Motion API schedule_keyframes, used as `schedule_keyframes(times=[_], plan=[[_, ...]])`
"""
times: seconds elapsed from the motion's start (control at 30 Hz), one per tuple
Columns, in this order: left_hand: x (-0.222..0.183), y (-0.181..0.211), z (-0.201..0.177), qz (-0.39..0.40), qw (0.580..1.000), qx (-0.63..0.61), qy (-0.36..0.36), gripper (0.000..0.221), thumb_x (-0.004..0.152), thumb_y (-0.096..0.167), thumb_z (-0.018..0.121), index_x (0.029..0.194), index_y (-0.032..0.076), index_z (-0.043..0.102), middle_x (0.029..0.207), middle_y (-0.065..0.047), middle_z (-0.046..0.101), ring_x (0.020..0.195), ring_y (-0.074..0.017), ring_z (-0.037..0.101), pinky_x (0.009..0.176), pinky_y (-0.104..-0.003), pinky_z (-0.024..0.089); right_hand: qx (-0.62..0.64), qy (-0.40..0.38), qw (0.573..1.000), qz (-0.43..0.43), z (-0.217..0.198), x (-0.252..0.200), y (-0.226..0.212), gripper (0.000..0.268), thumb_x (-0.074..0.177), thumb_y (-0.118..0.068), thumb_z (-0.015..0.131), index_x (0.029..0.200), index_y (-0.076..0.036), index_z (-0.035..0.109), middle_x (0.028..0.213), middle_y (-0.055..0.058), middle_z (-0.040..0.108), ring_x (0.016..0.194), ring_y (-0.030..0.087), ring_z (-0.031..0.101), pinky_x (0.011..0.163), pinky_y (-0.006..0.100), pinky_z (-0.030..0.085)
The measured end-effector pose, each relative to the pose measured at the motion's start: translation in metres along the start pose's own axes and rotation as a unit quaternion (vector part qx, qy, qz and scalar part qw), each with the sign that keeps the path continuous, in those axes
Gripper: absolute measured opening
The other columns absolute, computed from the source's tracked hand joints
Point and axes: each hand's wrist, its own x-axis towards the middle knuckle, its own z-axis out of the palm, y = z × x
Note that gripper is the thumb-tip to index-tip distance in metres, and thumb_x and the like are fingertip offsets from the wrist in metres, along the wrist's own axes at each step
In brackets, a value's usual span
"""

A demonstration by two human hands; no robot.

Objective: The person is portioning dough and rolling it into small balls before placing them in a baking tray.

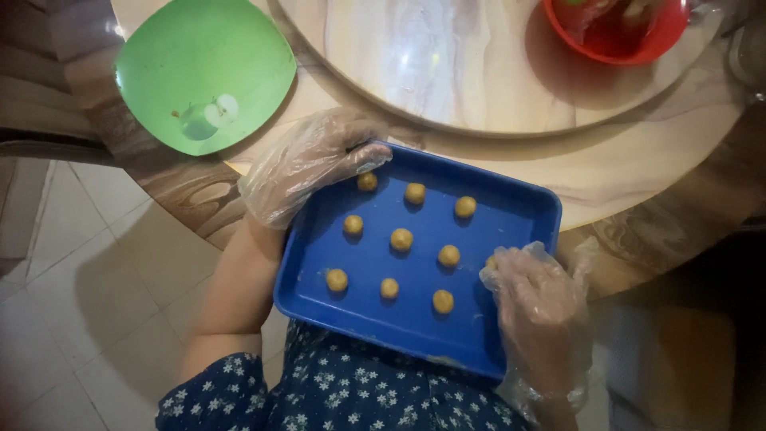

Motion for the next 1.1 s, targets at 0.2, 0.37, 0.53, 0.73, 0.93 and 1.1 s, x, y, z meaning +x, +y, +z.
schedule_keyframes(times=[0.2,0.37,0.53,0.73,0.93,1.1], plan=[[0.0,0.001,-0.003,0.012,1.0,0.002,-0.018,0.06,0.101,0.057,0.034,0.107,0.009,0.069,0.098,-0.009,0.068,0.092,-0.025,0.065,0.086,-0.041,0.049,0.03,-0.008,0.999,0.015,-0.005,0.007,-0.005,0.023,0.09,-0.013,0.077,0.112,-0.007,0.078,0.11,0.012,0.078,0.106,0.03,0.074,0.114,0.065,0.043],[0.002,-0.005,0.002,0.005,1.0,0.005,-0.009,0.058,0.1,0.058,0.037,0.104,0.011,0.07,0.098,-0.009,0.067,0.092,-0.0249,0.064,0.082,-0.042,0.047,0.023,-0.015,1.0,-0.003,-0.009,0.012,-0.008,0.013,0.094,-0.014,0.07,0.105,-0.008,0.076,0.105,0.012,0.078,0.101,0.033,0.075,0.109,0.071,0.044],[0.0,0.004,-0.003,-0.005,1.0,0.002,-0.012,0.061,0.099,0.06,0.036,0.11,0.011,0.071,0.1,-0.008,0.071,0.095,-0.0248,0.066,0.085,-0.042,0.048,0.022,-0.01,0.999,-0.021,-0.006,0.009,-0.003,0.018,0.095,-0.015,0.07,0.11,-0.005,0.072,0.103,0.014,0.077,0.097,0.031,0.075,0.109,0.06,0.048],[0.0,0.004,-0.003,-0.003,1.0,-0.012,-0.013,0.06,0.099,0.059,0.036,0.106,0.011,0.071,0.095,-0.008,0.068,0.089,-0.0233,0.065,0.081,-0.04,0.047,0.08,-0.003,0.997,0.007,-0.006,0.008,-0.004,0.02,0.1,-0.019,0.063,0.11,-0.002,0.071,0.1,0.016,0.076,0.092,0.031,0.074,0.108,0.06,0.05],[-0.001,0.003,-0.003,0.007,1.0,-0.002,-0.003,0.063,0.1,0.06,0.034,0.114,0.01,0.071,0.108,-0.011,0.072,0.101,-0.0272,0.066,0.091,-0.045,0.047,0.04,-0.014,0.999,0.001,-0.007,0.009,-0.006,0.021,0.097,-0.02,0.069,0.111,-0.004,0.072,0.102,0.016,0.077,0.098,0.034,0.075,0.111,0.065,0.047],[-0.007,0.0,0.0,0.011,1.0,-0.019,0.02,0.055,0.102,0.054,0.039,0.117,0.011,0.069,0.114,-0.012,0.068,0.11,-0.0271,0.063,0.099,-0.045,0.046,-0.006,0.006,1.0,-0.007,-0.001,0.003,-0.005,0.012,0.094,-0.015,0.074,0.104,-0.008,0.076,0.097,0.013,0.078,0.084,0.026,0.074,0.113,0.059,0.048]])
